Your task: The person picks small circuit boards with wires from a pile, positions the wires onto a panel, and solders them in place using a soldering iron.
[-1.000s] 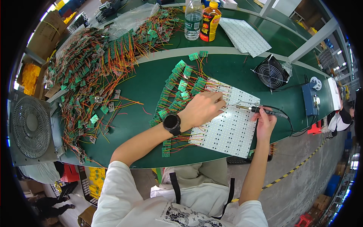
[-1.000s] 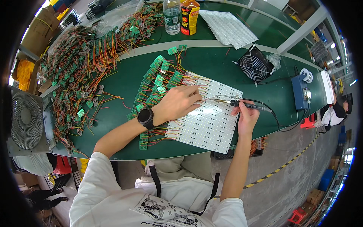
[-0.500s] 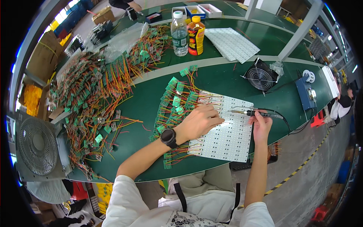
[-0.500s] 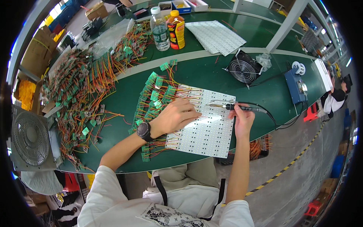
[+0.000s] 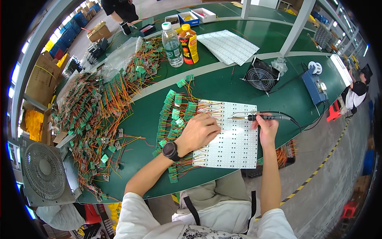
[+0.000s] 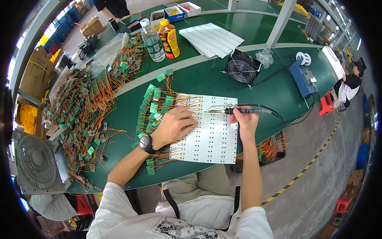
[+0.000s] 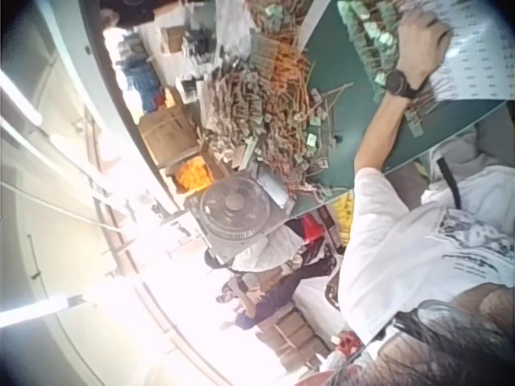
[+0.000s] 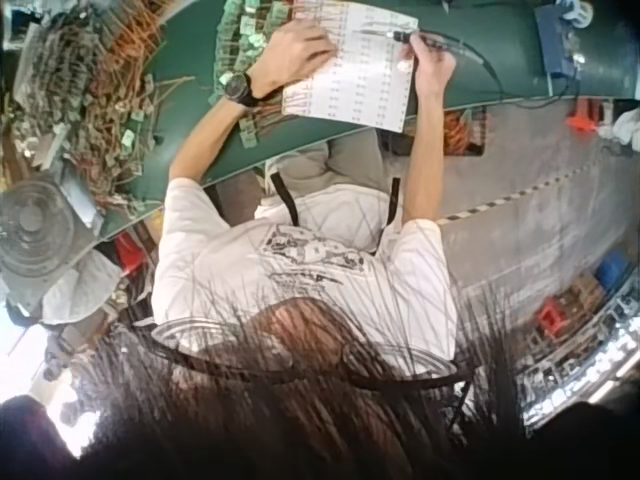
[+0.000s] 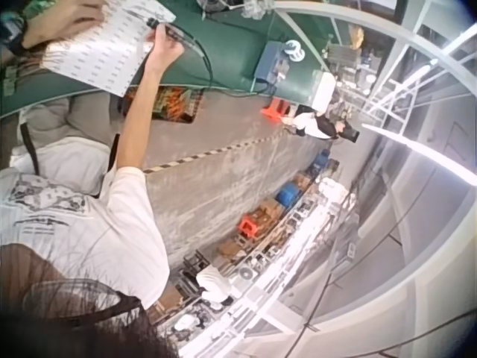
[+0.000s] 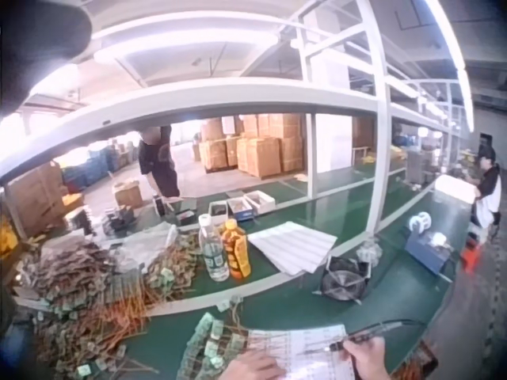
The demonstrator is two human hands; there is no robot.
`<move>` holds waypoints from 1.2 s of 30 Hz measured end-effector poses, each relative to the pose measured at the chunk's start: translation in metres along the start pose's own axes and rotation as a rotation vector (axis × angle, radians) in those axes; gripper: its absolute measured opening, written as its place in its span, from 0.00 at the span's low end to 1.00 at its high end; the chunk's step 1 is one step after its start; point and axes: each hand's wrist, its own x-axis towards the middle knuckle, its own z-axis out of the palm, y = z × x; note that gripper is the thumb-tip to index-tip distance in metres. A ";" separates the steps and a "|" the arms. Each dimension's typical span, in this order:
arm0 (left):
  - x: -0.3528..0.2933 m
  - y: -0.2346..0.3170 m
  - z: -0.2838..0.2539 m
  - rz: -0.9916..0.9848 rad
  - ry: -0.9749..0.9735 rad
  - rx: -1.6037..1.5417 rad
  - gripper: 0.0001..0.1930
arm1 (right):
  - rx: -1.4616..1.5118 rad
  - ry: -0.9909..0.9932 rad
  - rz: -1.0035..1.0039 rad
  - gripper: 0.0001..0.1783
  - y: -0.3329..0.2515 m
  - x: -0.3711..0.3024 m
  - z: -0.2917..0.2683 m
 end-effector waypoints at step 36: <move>-0.009 -0.012 0.004 -0.100 -0.059 -0.054 0.04 | -0.117 -0.190 0.070 0.09 -0.006 -0.006 0.006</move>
